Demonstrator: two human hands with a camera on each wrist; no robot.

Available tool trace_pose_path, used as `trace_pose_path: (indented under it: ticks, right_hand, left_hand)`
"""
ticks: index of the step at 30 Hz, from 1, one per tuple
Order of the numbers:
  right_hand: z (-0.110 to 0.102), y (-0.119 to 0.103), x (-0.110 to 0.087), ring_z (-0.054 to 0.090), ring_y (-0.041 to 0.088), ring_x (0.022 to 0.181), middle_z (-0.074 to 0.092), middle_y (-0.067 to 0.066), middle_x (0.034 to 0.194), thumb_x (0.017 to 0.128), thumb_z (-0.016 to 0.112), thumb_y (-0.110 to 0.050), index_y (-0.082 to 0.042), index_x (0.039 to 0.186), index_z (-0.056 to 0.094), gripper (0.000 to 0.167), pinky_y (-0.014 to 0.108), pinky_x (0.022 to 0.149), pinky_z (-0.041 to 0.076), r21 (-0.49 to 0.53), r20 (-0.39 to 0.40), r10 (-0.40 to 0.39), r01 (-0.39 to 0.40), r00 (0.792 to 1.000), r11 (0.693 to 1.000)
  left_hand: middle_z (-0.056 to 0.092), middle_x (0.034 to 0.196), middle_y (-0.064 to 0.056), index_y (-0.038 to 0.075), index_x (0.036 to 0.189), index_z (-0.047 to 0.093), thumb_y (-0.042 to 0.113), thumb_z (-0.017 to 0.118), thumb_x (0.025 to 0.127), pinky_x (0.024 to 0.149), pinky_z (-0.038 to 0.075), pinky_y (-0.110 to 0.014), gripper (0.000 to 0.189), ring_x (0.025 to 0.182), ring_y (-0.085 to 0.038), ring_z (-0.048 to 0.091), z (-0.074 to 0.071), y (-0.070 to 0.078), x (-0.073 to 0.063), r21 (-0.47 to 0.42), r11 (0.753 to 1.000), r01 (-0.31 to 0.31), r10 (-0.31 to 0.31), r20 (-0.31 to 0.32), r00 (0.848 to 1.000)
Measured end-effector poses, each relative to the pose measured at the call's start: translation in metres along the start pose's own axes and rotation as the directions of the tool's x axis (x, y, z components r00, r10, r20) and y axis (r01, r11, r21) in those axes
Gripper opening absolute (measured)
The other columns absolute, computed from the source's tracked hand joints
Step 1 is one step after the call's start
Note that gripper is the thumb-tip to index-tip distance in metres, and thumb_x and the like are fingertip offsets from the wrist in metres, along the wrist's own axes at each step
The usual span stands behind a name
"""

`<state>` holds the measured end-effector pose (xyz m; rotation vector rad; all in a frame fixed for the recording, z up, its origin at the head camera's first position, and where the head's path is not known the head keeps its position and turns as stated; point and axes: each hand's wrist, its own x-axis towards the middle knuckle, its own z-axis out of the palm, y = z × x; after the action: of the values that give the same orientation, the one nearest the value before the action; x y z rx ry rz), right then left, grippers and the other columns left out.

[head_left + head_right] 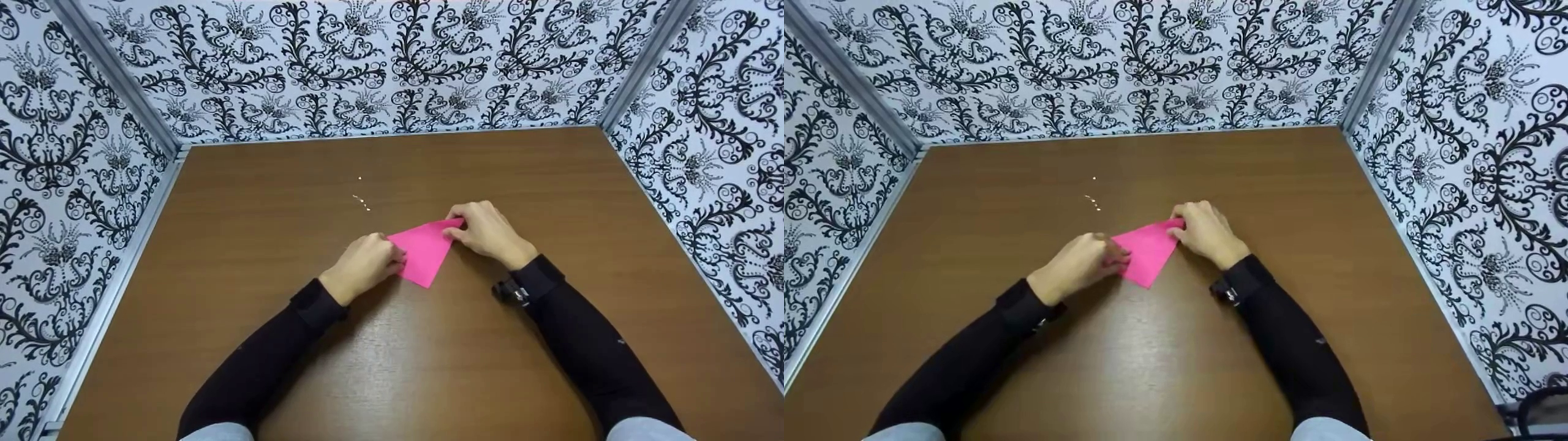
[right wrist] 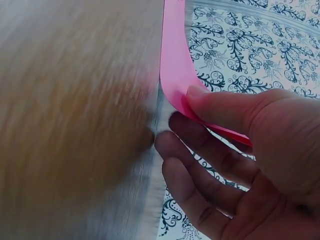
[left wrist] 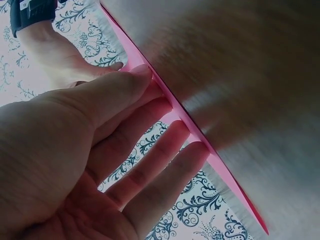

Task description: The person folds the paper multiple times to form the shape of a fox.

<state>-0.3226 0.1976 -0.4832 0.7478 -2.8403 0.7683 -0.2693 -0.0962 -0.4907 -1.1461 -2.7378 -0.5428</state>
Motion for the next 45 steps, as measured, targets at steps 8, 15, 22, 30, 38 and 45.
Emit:
trace_pose_path:
  ticks: [8,15,22,30,38,45]
  right_hand:
    - [-0.001,-0.003,0.001,0.073,0.018,0.074,0.083,0.003,0.081,0.104,0.09,-0.017,-0.01,0.109,0.09,0.009,0.038,0.077,0.057,0.034,0.007,0.003,-0.003,1.0,0.999]
    - [-0.004,-0.007,0.001,0.075,0.013,0.072,0.085,0.004,0.082,0.104,0.09,-0.014,-0.007,0.109,0.09,0.009,0.035,0.078,0.062,0.079,0.012,0.003,-0.004,1.0,0.997]
    - [-0.01,-0.012,0.0,0.083,0.022,0.075,0.088,0.007,0.088,0.105,0.089,-0.014,-0.006,0.109,0.089,0.009,0.021,0.07,0.059,0.152,0.01,0.005,-0.006,1.0,0.988]
    - [-0.018,-0.019,-0.001,0.086,0.03,0.078,0.089,0.013,0.095,0.106,0.088,-0.013,-0.004,0.11,0.088,0.009,0.017,0.067,0.061,0.228,-0.027,0.004,0.003,1.0,0.974]
    - [-0.027,-0.024,-0.002,0.085,0.026,0.081,0.089,0.012,0.098,0.104,0.09,-0.013,-0.005,0.106,0.089,0.008,0.012,0.068,0.057,0.243,-0.159,-0.037,0.075,0.987,0.967]
    - [-0.033,-0.026,-0.001,0.088,0.032,0.084,0.089,0.012,0.097,0.103,0.09,-0.012,-0.003,0.107,0.088,0.01,0.006,0.074,0.057,0.275,-0.252,-0.066,0.137,0.966,0.952]
  left_hand:
    - [0.081,0.08,-0.004,0.011,0.08,0.077,0.012,0.09,0.103,0.074,0.069,-0.048,0.026,0.078,-0.028,0.078,0.0,-0.003,0.0,0.003,1.0,-0.014,0.014,0.007,1.0]
    - [0.086,0.087,-0.001,0.014,0.09,0.085,0.019,0.09,0.105,0.077,0.072,-0.047,0.016,0.083,-0.026,0.08,-0.006,-0.005,0.0,0.014,1.0,-0.021,0.02,0.025,0.999]
    - [0.088,0.105,-0.002,0.014,0.108,0.091,0.019,0.09,0.104,0.086,0.073,-0.046,0.007,0.103,-0.027,0.08,-0.023,-0.009,-0.001,0.033,0.999,0.015,-0.012,-0.079,0.997]
    - [0.087,0.128,-0.007,0.014,0.138,0.085,0.02,0.092,0.103,0.095,0.073,-0.048,0.036,0.117,-0.03,0.082,-0.048,-0.013,0.009,0.034,0.998,0.046,-0.037,-0.223,0.974]
    - [0.084,0.139,-0.01,0.013,0.147,0.081,0.025,0.089,0.106,0.106,0.071,-0.049,0.043,0.128,-0.033,0.081,-0.059,-0.015,0.028,0.019,0.994,0.105,-0.099,-0.198,0.975]
    - [0.088,0.121,-0.013,0.005,0.129,0.087,0.014,0.086,0.108,0.097,0.072,-0.041,0.023,0.108,-0.027,0.087,-0.071,-0.02,0.038,-0.106,0.989,0.101,-0.124,-0.238,0.963]
